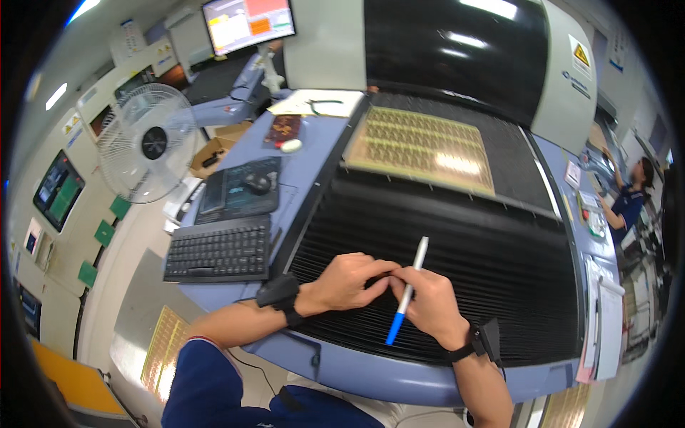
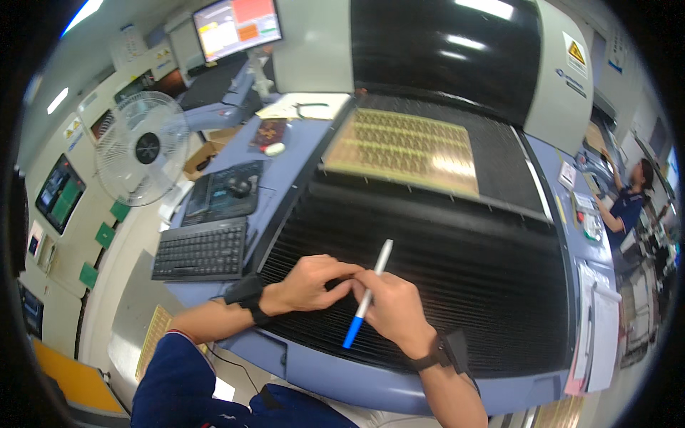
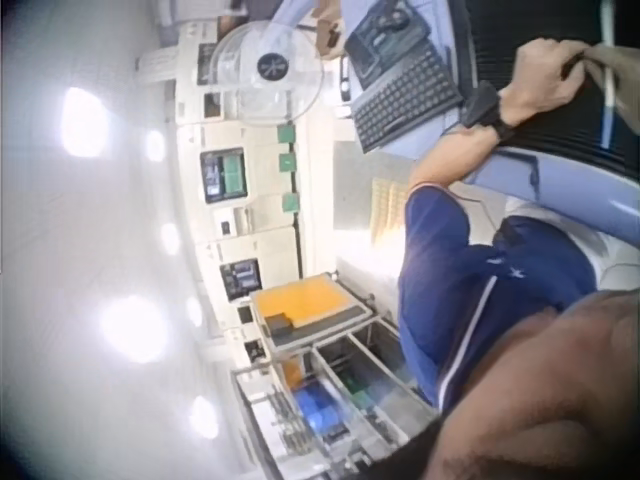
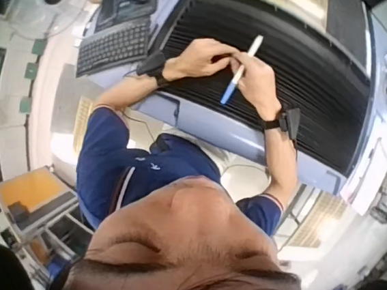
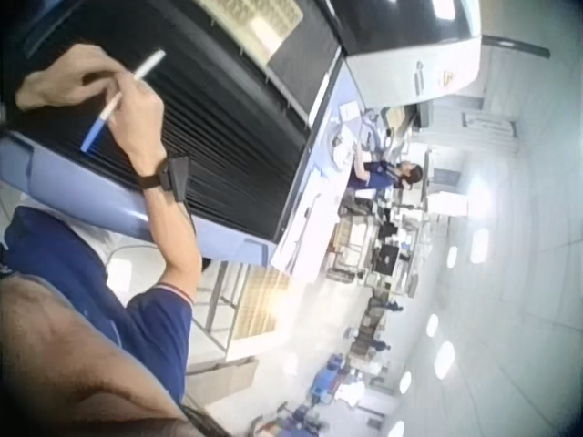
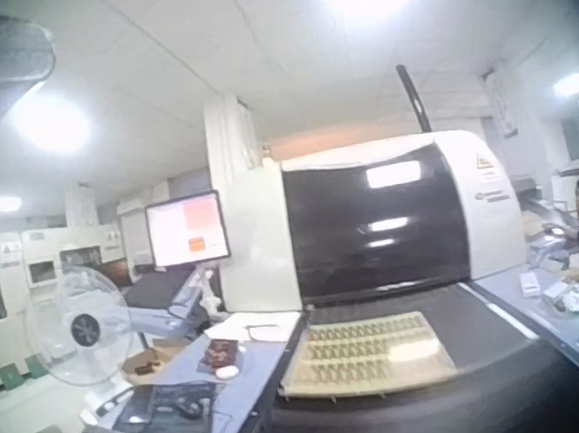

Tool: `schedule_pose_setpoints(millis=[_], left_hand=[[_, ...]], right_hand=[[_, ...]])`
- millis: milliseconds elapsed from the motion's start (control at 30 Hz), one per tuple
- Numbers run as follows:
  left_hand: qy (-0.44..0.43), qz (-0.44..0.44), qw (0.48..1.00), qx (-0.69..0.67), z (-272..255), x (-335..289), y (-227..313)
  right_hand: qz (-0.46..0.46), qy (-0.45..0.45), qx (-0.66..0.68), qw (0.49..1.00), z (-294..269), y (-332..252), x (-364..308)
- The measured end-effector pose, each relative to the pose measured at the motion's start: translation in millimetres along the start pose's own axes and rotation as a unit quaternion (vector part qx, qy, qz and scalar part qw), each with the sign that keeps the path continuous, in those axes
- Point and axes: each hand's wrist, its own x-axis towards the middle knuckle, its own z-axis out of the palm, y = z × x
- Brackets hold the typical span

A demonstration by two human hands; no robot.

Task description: Inspecting and marking large sheets of printed circuit boards before placing them into an inspection machine.

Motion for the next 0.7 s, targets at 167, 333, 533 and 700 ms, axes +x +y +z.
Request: schedule_pose_setpoints(millis=[167,333,533,700], left_hand=[[0.017,0.022,0.999,-0.039,-4.1,-1.3,0.0],[0.005,0.042,0.999,-0.029,-9.8,-0.1,-1.3],[-0.010,0.065,0.998,-0.021,-7.8,5.2,-2.3],[-0.016,0.089,0.996,0.025,-20.3,-1.8,10.8]], right_hand=[[-0.004,-0.014,0.003,1.000,-0.3,-4.5,-3.7],[-0.008,-0.022,0.039,0.999,5.7,-0.8,-3.5],[-0.014,-0.005,0.018,1.000,2.6,0.4,-5.4],[-0.050,0.017,0.048,0.997,8.1,-1.7,-3.9]])
